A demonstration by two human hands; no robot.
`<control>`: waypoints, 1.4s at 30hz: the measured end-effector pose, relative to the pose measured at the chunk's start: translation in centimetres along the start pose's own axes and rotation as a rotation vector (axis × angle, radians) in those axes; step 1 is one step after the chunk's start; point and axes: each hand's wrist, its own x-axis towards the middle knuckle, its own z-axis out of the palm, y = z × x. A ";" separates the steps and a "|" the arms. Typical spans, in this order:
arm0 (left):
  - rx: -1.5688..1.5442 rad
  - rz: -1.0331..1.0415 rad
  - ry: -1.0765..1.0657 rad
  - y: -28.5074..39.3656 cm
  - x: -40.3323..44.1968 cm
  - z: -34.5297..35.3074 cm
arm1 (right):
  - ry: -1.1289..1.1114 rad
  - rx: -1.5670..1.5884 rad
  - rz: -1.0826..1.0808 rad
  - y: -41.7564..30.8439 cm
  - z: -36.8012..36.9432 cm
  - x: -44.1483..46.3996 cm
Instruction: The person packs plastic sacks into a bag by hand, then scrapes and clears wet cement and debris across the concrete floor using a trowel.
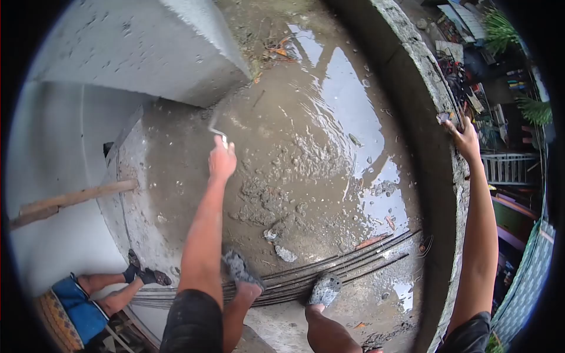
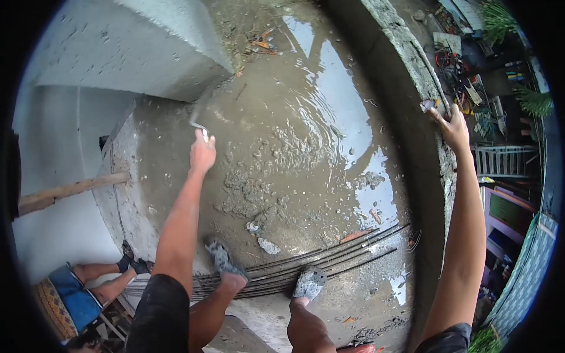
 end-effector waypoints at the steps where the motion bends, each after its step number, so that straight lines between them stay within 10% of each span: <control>1: -0.035 -0.133 0.107 0.3 1.9 1.2 | -0.064 -0.093 0.022 -1.6 -0.9 -0.2; 10: -0.164 0.189 -0.284 7.4 -4.0 3.6 | 0.088 -0.120 0.038 -3.5 -0.9 -0.1; 18: -0.268 0.413 0.067 17.1 10.8 2.0 | 0.064 -0.111 0.051 -3.5 -1.2 0.2; 28: -0.165 0.028 0.112 19.4 21.0 0.0 | 0.032 -0.084 0.120 -4.1 -1.6 0.8; 37: -0.428 0.196 0.799 26.2 29.9 -11.6 | 0.015 -0.052 0.138 -4.4 -1.8 0.8; 42: -0.237 0.133 0.425 22.3 25.3 -5.3 | 0.017 -0.033 0.153 -4.9 -2.1 0.8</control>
